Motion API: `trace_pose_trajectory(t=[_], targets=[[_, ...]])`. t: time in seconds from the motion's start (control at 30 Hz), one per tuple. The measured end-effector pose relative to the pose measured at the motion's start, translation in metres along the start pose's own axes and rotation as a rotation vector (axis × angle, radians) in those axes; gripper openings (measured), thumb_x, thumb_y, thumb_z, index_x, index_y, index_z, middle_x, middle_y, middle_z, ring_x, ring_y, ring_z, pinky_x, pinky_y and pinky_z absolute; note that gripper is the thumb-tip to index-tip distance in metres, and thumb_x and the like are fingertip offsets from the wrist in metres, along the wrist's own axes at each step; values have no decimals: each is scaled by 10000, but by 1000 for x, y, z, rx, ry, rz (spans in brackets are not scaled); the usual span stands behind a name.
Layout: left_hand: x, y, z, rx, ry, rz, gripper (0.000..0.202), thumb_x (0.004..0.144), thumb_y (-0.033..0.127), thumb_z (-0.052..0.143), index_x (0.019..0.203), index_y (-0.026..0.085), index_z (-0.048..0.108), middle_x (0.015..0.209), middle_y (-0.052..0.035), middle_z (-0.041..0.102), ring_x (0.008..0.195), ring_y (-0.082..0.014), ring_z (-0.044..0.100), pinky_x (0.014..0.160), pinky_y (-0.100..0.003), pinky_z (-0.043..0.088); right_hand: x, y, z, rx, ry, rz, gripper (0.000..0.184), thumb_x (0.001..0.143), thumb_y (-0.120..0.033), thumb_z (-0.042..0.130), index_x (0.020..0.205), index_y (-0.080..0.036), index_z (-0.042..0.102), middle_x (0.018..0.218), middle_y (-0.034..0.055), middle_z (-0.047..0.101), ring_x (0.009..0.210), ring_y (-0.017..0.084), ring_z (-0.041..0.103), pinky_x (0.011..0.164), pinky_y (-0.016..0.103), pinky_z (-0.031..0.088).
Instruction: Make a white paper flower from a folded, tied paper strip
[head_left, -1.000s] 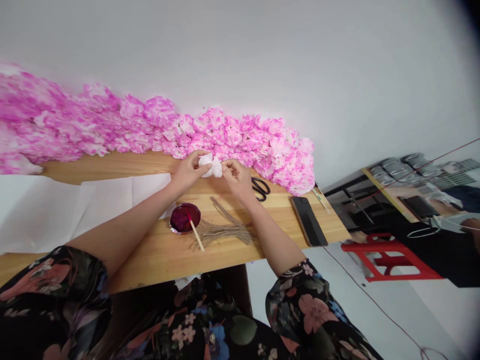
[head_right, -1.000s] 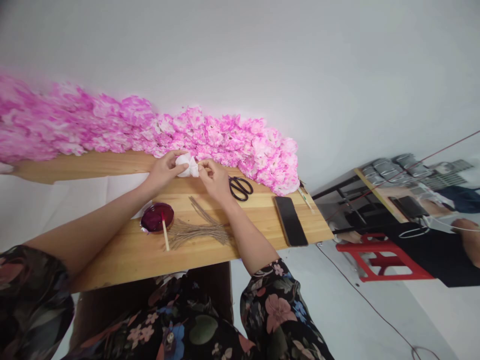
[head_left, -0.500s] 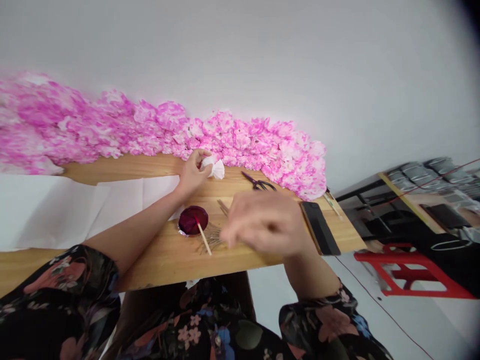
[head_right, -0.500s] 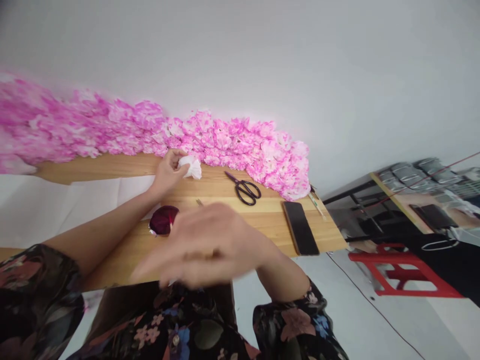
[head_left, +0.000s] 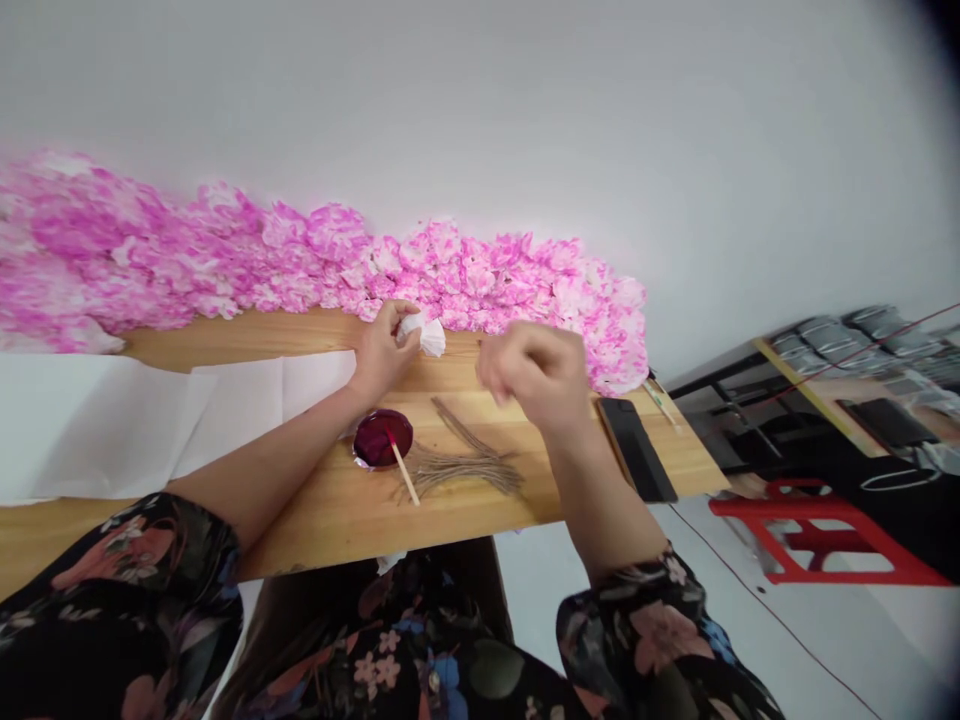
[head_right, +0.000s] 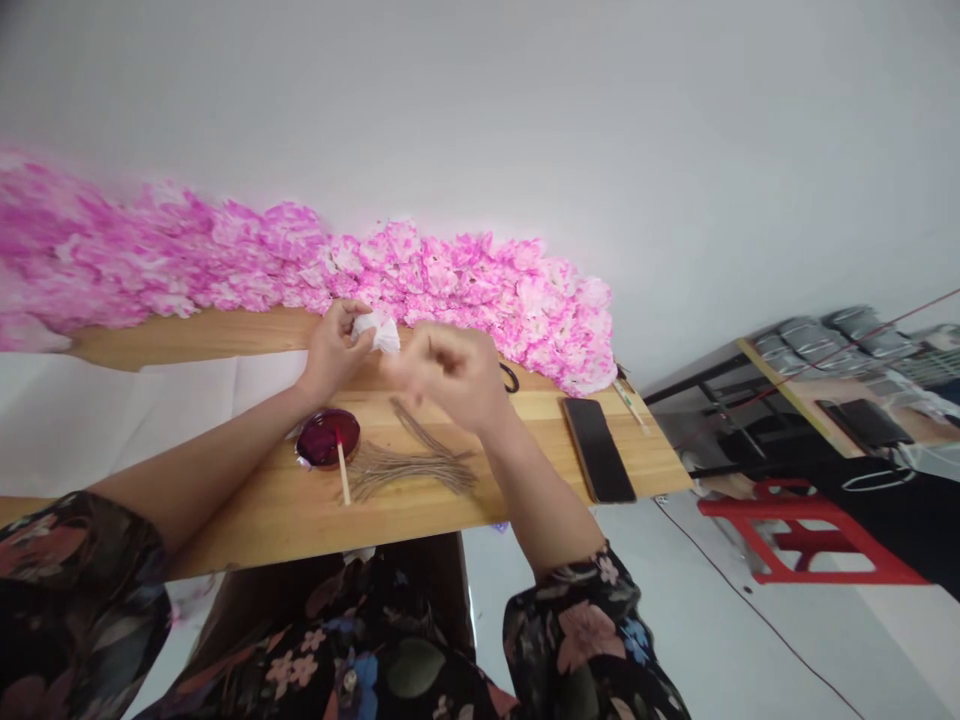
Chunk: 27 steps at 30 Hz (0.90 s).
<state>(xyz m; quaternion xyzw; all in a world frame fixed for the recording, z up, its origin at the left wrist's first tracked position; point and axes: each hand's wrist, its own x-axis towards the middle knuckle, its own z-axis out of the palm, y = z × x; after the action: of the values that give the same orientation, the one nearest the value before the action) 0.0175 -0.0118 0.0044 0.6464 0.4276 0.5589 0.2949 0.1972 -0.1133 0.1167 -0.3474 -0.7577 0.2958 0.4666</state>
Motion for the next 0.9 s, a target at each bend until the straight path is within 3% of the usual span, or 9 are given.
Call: trace_pose_trajectory(t=[0.1, 0.23, 0.47, 0.63, 0.9], targets=[[0, -2, 0, 6, 1, 16, 292, 807, 212, 601, 1098, 191, 589, 874, 6, 638, 732, -139, 575, 693, -263, 436, 22, 53, 3, -172, 229, 143, 520, 966, -601, 568, 616, -217, 577, 604, -3, 612, 597, 133, 574, 631, 284, 470], [2, -4, 1, 21, -24, 21, 297, 809, 204, 589, 1106, 192, 601, 946, -14, 670, 808, -155, 619, 750, -274, 468, 19, 102, 10, -316, 183, 245, 500, 1000, -601, 472, 805, -206, 709, 815, 38, 720, 830, 205, 662, 790, 330, 491], [0, 2, 2, 47, -92, 62, 348, 808, 243, 596, 1151, 187, 621, 986, -27, 690, 857, -172, 641, 790, -285, 505, 13, 107, 18, -220, 98, 302, 357, 925, -531, 613, 962, -218, 780, 922, 17, 781, 831, 196, 687, 776, 305, 496], [-2, 5, 1, 74, -149, 78, 382, 802, 243, 588, 1178, 189, 632, 956, -18, 699, 826, -163, 636, 790, -276, 515, 13, 115, 22, -183, 166, 351, 275, 882, -424, 619, 915, -199, 773, 904, 20, 786, 820, 193, 689, 751, 297, 500], [-2, 5, 1, 90, -152, 72, 395, 807, 243, 605, 1197, 198, 645, 914, -7, 682, 816, -163, 619, 769, -270, 504, 12, 110, 25, -172, 192, 366, 250, 844, -434, 650, 787, -195, 694, 752, -1, 715, 659, 146, 602, 627, 268, 418]])
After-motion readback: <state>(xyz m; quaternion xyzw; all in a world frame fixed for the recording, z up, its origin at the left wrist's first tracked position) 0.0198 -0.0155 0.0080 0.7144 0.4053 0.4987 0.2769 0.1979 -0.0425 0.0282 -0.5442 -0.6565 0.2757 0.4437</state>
